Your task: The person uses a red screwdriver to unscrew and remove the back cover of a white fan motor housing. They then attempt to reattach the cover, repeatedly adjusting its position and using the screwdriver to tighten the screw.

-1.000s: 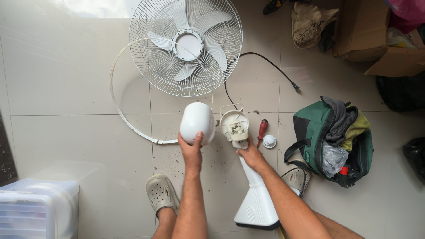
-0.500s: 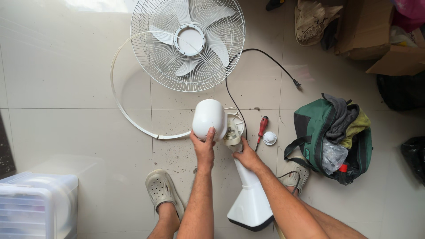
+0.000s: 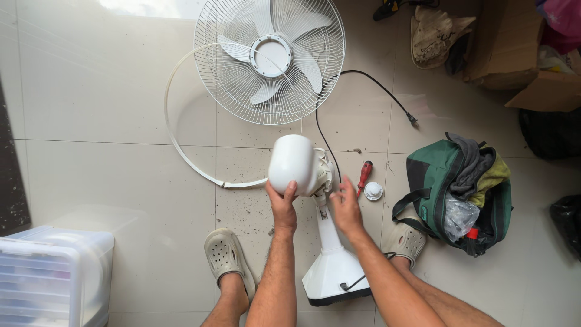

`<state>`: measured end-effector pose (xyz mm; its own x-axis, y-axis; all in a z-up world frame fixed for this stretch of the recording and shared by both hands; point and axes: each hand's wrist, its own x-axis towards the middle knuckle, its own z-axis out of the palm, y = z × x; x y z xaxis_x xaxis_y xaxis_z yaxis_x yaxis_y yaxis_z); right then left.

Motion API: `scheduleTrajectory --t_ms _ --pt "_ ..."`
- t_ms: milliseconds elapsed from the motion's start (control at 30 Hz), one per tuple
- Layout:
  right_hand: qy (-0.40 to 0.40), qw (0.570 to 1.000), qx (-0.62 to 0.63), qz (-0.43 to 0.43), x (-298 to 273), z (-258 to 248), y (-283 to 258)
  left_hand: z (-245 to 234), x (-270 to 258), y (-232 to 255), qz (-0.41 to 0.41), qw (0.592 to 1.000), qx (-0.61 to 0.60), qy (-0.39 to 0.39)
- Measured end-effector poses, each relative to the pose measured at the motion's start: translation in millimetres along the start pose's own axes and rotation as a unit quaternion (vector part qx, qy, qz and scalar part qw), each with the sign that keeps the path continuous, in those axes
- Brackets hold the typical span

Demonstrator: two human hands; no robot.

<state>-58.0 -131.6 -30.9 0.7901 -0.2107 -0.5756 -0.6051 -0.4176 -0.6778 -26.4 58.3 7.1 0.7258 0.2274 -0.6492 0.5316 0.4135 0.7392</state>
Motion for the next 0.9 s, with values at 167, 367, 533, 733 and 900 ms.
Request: scheduleTrajectory --t_ms 167,367,533,733,900 --pt "-0.046 0.911 0.406 0.061 15 -34 -54 12 -8 24 -0.013 0.985 -0.004 -0.174" --pt "-0.042 0.934 0.354 -0.026 3 -63 -116 29 -7 45 -0.056 0.968 -0.155 -0.188" --pt "0.087 0.944 0.048 -0.313 -42 -67 -146 46 7 37 -0.106 0.921 -0.36 -0.1" --pt "0.11 0.813 -0.085 -0.566 -80 -56 -173 42 8 40 -0.169 0.889 -0.394 -0.163" --pt "0.077 0.817 -0.064 -0.568 -80 -56 -162 40 9 31 -0.21 0.874 -0.41 -0.152"
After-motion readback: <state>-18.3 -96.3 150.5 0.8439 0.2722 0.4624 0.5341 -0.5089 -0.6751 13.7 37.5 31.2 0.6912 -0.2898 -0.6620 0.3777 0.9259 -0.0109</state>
